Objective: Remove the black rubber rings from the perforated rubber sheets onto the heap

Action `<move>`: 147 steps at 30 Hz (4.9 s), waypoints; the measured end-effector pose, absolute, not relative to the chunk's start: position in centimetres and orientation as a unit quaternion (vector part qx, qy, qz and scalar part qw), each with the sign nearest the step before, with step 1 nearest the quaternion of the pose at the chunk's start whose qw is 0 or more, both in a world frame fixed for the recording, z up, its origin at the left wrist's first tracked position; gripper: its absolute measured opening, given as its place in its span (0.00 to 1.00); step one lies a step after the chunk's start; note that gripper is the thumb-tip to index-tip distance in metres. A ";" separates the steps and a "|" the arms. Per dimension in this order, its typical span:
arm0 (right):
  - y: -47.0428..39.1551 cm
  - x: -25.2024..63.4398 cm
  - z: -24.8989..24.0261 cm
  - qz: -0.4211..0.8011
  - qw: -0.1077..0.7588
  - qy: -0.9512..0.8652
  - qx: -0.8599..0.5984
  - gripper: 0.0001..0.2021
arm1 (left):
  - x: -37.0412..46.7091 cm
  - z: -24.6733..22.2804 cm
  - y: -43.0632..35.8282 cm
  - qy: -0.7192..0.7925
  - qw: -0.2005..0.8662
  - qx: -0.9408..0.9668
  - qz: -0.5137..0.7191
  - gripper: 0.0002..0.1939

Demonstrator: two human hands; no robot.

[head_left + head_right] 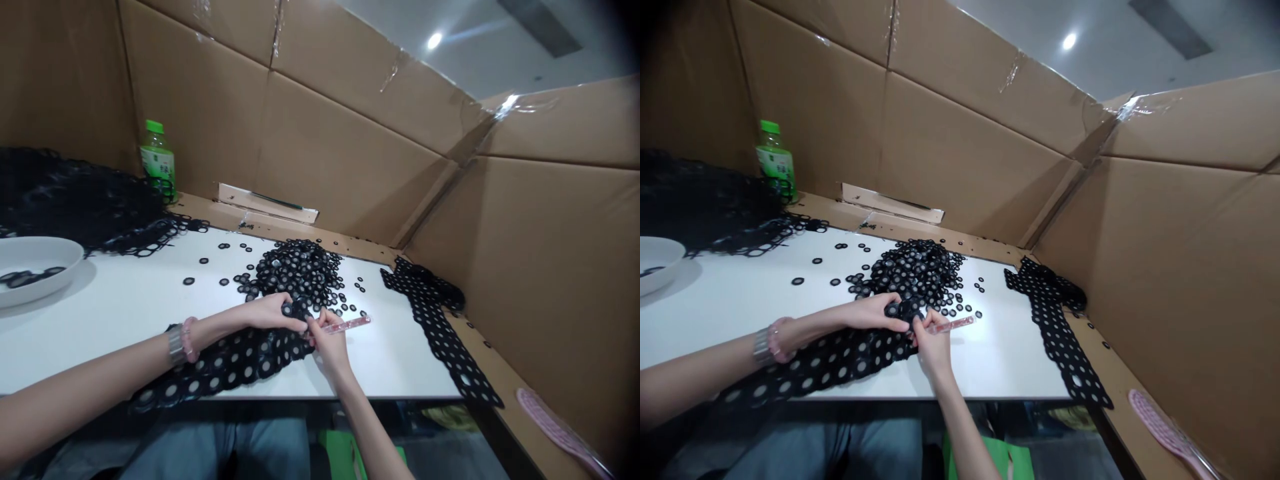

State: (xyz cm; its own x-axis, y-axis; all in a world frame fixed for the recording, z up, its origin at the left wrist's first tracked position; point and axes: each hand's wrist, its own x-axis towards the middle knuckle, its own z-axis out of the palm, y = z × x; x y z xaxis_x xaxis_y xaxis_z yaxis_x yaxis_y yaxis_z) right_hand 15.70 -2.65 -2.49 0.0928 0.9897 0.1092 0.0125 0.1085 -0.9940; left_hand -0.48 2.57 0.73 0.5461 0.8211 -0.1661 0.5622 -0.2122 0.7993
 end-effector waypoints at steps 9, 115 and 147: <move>-2.8 15.7 -1.9 0.362 0.527 -0.549 -0.538 0.14 | -0.5 0.3 1.4 0.469 0.338 0.798 0.170 0.28; -3.0 14.9 -1.8 0.279 0.433 -0.679 -0.524 0.15 | -2.1 -0.3 1.3 0.514 0.451 0.703 0.195 0.20; -9.9 13.7 5.5 0.175 0.541 -0.647 -0.507 0.10 | -1.4 9.2 -4.9 0.392 0.594 0.487 0.507 0.22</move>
